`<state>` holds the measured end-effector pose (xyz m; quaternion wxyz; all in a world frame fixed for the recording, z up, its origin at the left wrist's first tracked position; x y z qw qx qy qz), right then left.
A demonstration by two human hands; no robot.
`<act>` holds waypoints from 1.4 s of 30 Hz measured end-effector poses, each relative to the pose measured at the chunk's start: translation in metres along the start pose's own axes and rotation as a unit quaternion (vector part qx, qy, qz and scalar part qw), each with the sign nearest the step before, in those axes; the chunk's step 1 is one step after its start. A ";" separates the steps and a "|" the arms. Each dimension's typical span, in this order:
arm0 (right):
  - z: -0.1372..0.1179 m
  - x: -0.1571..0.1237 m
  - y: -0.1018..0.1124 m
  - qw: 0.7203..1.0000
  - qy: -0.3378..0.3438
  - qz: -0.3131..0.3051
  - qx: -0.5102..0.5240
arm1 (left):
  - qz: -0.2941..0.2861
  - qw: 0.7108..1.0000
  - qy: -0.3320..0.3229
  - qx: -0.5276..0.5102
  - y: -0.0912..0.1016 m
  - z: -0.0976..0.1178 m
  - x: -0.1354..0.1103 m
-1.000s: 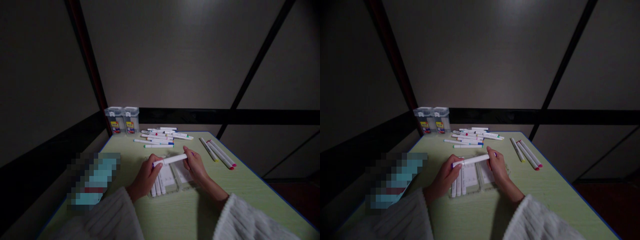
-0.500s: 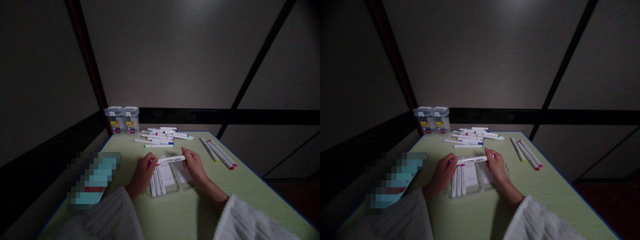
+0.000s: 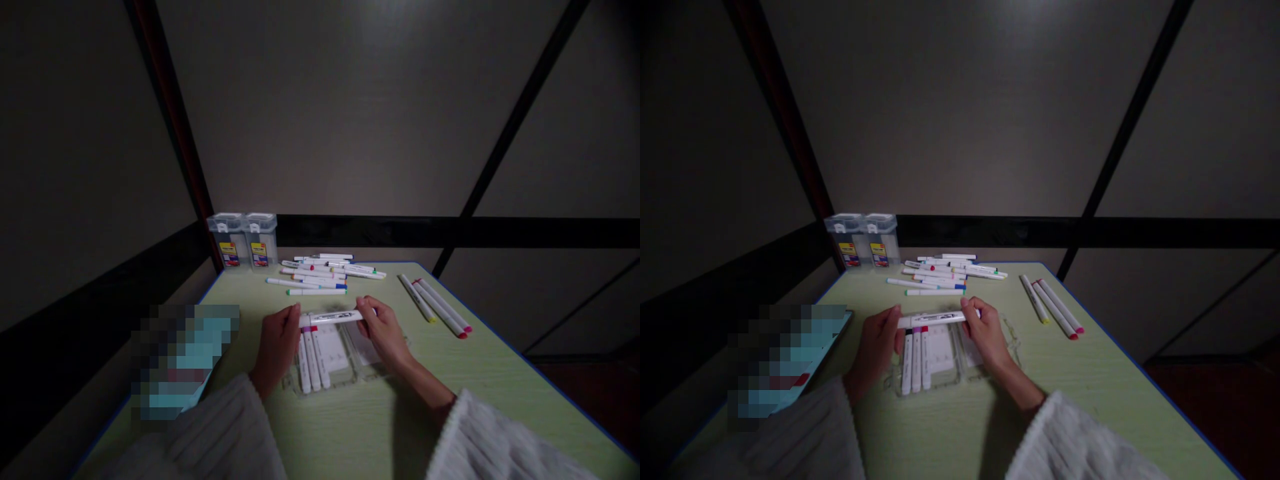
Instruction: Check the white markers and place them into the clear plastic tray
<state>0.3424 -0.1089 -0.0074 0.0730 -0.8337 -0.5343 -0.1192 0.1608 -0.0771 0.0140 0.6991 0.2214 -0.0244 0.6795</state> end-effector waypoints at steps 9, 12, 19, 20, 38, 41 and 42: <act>0.001 0.000 -0.006 0.979 -0.003 -0.085 0.185 | 0.036 0.999 0.026 -0.022 0.002 -0.006 0.007; -0.001 -0.001 -0.008 0.973 -0.024 -0.098 0.207 | 0.040 0.998 0.034 -0.020 0.002 -0.008 0.008; -0.006 -0.001 -0.008 0.981 -0.018 -0.099 0.165 | 0.042 0.998 0.039 -0.020 0.002 -0.012 0.009; -0.006 -0.001 -0.008 0.982 -0.014 -0.099 0.159 | 0.041 0.998 0.039 -0.022 0.001 -0.013 0.009; -0.004 0.002 -0.002 0.997 0.001 -0.043 0.057 | 0.027 0.998 0.048 -0.032 0.000 -0.013 0.008; -0.003 0.002 -0.001 0.998 0.001 -0.035 0.046 | 0.017 0.999 0.039 -0.030 -0.001 -0.013 0.008; -0.003 0.002 0.000 0.999 0.002 -0.032 0.041 | 0.015 0.999 0.036 -0.031 -0.001 -0.013 0.008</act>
Point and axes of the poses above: each hand's wrist, its own x-axis towards the middle knuckle, its own y-axis out of the back of the hand, z = x × y, the point moved 3 cm from there along x, towards the middle knuckle, and after that the axes turned 4 degrees about z, right-handed, at the moved point
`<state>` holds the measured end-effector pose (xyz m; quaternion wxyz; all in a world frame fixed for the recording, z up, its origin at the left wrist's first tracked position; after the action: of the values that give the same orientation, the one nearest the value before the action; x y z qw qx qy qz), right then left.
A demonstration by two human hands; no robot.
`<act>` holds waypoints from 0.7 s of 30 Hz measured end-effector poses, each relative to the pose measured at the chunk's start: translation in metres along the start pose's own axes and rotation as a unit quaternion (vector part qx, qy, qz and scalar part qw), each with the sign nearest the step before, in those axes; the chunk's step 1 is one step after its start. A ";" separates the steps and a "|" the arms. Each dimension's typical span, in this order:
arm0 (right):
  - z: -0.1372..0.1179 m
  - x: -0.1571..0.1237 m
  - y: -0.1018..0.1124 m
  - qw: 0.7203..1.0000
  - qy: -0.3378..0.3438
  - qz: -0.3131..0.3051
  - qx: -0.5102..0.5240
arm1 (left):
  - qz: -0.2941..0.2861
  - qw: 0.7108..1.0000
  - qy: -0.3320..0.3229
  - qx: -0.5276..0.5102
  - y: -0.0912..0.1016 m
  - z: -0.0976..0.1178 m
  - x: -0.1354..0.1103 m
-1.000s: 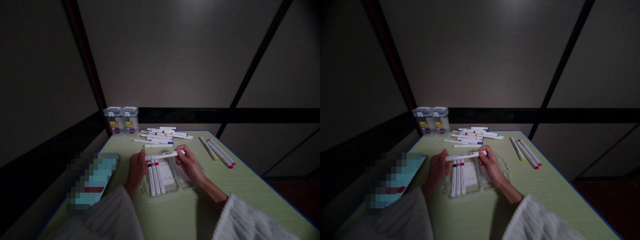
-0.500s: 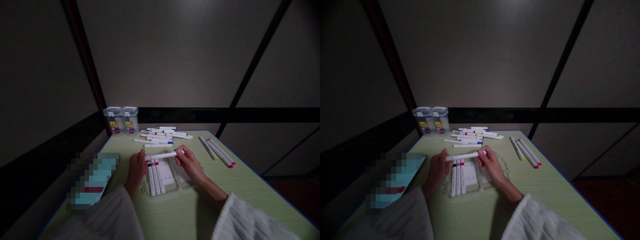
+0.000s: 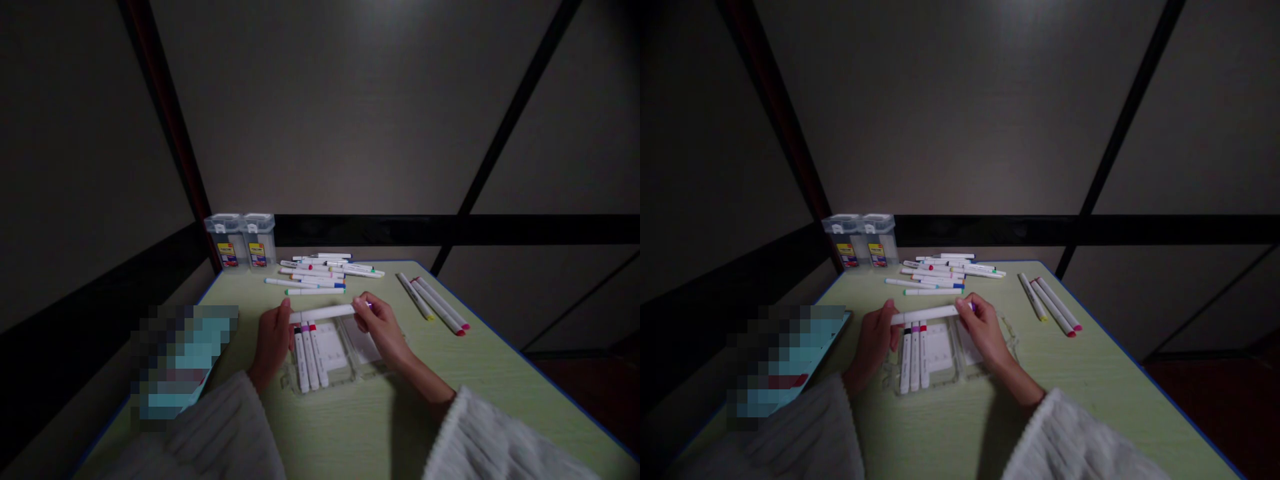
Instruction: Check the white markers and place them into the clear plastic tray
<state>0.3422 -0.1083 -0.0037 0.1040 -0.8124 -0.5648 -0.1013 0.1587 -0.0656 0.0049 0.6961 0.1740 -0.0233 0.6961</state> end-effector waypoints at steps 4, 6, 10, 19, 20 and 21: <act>0.001 0.000 0.001 0.999 0.003 0.016 -0.032 | -0.008 1.000 -0.007 -0.005 0.000 0.001 -0.001; 0.002 0.001 0.001 0.999 0.000 0.022 -0.045 | -0.011 1.000 -0.008 -0.005 -0.001 0.002 -0.001; 0.005 0.001 0.002 0.999 -0.006 0.032 -0.043 | -0.016 1.000 -0.008 -0.011 -0.002 0.003 -0.001; 0.009 0.005 0.005 0.997 -0.032 0.069 -0.030 | -0.067 0.993 -0.044 -0.091 -0.005 0.010 -0.004; 0.009 0.005 0.006 0.996 -0.033 0.076 -0.026 | -0.084 0.991 -0.048 -0.096 -0.006 0.010 -0.005; 0.009 0.006 0.007 0.996 -0.035 0.082 -0.020 | -0.101 0.988 -0.051 -0.101 -0.007 0.009 -0.006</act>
<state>0.3512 -0.1030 -0.0113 0.0758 -0.8609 -0.4974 -0.0752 0.1674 -0.0739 0.0106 0.7748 0.1394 -0.1113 0.6065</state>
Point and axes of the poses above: each hand's wrist, its own x-axis towards the middle knuckle, its own y-axis out of the back of the hand, z = x × y, the point moved 3 cm from there along x, towards the middle knuckle, and after that the axes turned 4 degrees about z, right-handed, at the moved point
